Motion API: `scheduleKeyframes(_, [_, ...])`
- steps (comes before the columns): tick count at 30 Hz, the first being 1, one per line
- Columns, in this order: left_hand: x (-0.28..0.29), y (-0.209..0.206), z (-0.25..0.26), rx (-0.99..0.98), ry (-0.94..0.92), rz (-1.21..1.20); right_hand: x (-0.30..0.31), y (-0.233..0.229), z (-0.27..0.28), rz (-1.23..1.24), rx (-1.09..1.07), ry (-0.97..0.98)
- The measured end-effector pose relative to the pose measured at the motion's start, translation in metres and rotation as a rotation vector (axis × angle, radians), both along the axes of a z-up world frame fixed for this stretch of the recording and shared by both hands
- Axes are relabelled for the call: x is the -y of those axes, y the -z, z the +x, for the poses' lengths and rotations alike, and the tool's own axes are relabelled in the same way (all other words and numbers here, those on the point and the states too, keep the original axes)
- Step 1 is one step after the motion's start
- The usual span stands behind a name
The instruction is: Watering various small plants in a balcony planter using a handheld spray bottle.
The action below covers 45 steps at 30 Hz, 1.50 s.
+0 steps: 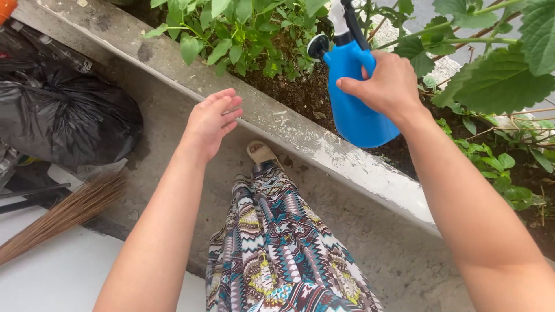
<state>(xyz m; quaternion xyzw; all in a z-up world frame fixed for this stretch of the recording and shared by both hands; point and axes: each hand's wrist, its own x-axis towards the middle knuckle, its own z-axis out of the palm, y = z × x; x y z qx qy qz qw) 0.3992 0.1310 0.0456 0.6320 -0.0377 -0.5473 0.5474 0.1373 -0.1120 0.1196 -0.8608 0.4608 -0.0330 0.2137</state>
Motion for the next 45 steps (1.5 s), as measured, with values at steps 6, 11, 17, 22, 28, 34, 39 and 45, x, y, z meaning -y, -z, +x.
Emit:
scheduleKeyframes(6, [-0.001,-0.008,0.027,0.067,0.001,0.042,0.03,-0.012,0.035,-0.07,0.022,-0.146])
scheduleKeyframes(11, [0.018,0.008,0.045,0.059,0.019,0.072,0.043,-0.022,0.073,0.006,-0.02,-0.134])
scheduleKeyframes(17, [0.06,0.006,0.059,0.093,0.165,0.105,0.052,-0.024,0.105,0.248,0.043,-0.031])
scheduleKeyframes(22, [0.098,-0.005,0.06,0.236,0.373,0.066,0.065,-0.022,0.13,0.278,0.076,-0.053])
scheduleKeyframes(28, [0.13,0.025,0.048,0.242,0.483,-0.071,0.085,-0.004,0.135,0.064,0.064,-0.195])
scheduleKeyframes(34, [0.164,0.021,0.051,0.282,0.46,-0.187,0.078,-0.03,0.146,0.084,0.162,-0.2])
scheduleKeyframes(39, [0.185,-0.027,0.081,0.304,0.48,-0.023,0.067,-0.05,0.142,0.198,0.165,-0.025])
scheduleKeyframes(45, [0.176,0.036,0.129,0.265,0.439,-0.268,0.058,-0.078,0.14,0.216,0.143,0.094])
